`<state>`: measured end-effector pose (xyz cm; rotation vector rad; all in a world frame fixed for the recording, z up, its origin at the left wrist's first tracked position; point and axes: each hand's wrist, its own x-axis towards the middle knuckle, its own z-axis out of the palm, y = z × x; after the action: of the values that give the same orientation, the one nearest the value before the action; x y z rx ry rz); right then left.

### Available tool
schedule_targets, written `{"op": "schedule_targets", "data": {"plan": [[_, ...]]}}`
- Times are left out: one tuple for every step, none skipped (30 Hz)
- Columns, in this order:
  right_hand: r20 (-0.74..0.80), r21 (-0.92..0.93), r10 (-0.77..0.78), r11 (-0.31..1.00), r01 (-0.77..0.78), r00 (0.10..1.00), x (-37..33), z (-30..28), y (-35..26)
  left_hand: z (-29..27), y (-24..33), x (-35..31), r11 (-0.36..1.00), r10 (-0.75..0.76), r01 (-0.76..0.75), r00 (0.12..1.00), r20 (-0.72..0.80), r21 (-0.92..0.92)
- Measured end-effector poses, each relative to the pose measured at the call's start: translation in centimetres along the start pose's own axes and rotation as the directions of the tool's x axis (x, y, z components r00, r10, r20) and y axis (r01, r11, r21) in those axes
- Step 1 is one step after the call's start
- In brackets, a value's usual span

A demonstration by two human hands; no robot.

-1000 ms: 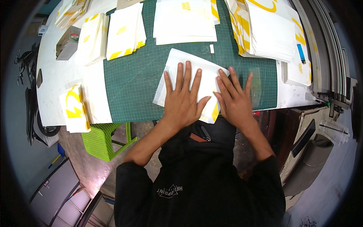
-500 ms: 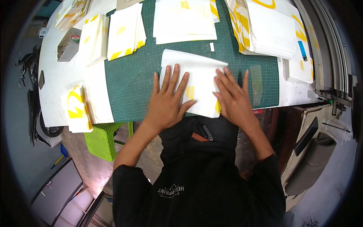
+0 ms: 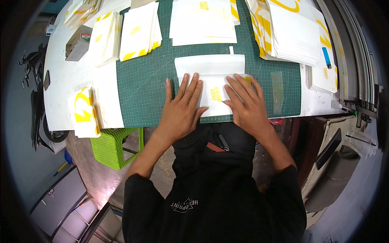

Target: The person repeatedly folds white paper sheets with yellow printed designs in half on a green cutting mat. They smooth each fold with their hands and stack the finished sheets into a pile on the left side of the table.

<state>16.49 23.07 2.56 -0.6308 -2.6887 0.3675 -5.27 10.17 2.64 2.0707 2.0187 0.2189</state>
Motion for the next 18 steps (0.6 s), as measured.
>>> {"op": "schedule_targets", "data": {"plan": [[0.029,-0.014,-0.029,0.999,0.030,0.999,0.8,-0.5,0.0,-0.2,-0.2,0.0,1.000,0.006,-0.006,1.000,-0.011,0.011],[0.058,-0.027,-0.057,0.998,0.059,0.997,1.3,-0.7,0.1,-0.4,-0.3,0.0,1.000,0.010,-0.010,1.000,-0.012,0.012],[0.074,-0.021,-0.034,0.999,0.036,0.997,1.4,-0.5,0.4,-0.5,-0.4,0.1,1.000,0.018,-0.018,1.000,-0.013,0.009],[0.091,-0.014,-0.011,1.000,0.012,0.996,1.2,0.0,0.7,-0.7,-0.5,0.2,1.000,0.025,-0.025,1.000,-0.014,0.006],[0.107,-0.007,0.011,1.000,-0.011,0.994,1.1,0.1,1.0,-0.8,-0.5,0.3,1.000,0.027,-0.027,0.999,-0.027,0.004],[0.105,-0.008,0.009,1.000,-0.008,0.994,1.0,0.2,1.2,-0.8,-0.5,0.3,1.000,0.026,-0.026,0.999,-0.040,-0.002],[0.103,-0.009,0.005,1.000,-0.005,0.995,1.0,0.2,1.3,-0.7,-0.5,0.3,1.000,0.023,-0.024,0.998,-0.052,-0.008],[0.100,-0.008,0.002,1.000,-0.001,0.995,1.0,0.2,1.4,-0.7,-0.7,0.4,1.000,0.022,-0.022,0.997,-0.070,-0.006],[0.090,-0.024,-0.006,1.000,0.008,0.996,1.1,0.2,1.5,-0.7,-0.9,0.5,1.000,0.018,-0.018,0.996,-0.086,-0.004],[0.079,-0.040,-0.014,0.999,0.017,0.997,1.4,0.1,1.5,-0.6,-1.1,0.5,1.000,0.014,-0.014,0.995,-0.101,-0.001],[0.068,-0.056,-0.022,0.998,0.026,0.997,1.6,0.1,1.6,-0.5,-1.5,0.4,1.000,0.025,-0.023,0.991,-0.133,0.017],[0.022,-0.069,-0.021,0.997,0.023,1.000,1.8,0.5,1.7,-0.4,-2.1,0.5,0.999,0.042,-0.036,0.985,-0.165,0.037],[-0.024,-0.081,-0.021,0.997,0.019,1.000,2.0,1.2,1.8,-0.4,-2.5,0.7,0.997,0.060,-0.049,0.979,-0.196,0.057],[-0.070,-0.094,-0.021,0.995,0.014,0.997,2.2,1.6,1.7,-0.4,-2.7,1.1,0.996,0.075,-0.065,0.975,-0.208,0.054],[-0.086,-0.105,-0.011,0.994,0.002,0.996,2.7,1.8,1.4,-0.4,-3.1,1.4,0.996,0.085,-0.075,0.972,-0.219,0.054],[-0.103,-0.117,-0.001,0.993,-0.011,0.995,3.1,2.0,1.1,-0.4,-3.4,1.7,0.995,0.096,-0.085,0.968,-0.231,0.054],[-0.119,-0.128,0.010,0.991,-0.025,0.993,3.5,2.1,0.8,-0.6,-3.6,1.8,0.996,0.090,-0.081,0.968,-0.234,0.047],[-0.113,-0.135,0.007,0.991,-0.022,0.994,3.5,2.1,0.8,-0.7,-3.6,2.1,0.996,0.085,-0.079,0.968,-0.237,0.035]]}}
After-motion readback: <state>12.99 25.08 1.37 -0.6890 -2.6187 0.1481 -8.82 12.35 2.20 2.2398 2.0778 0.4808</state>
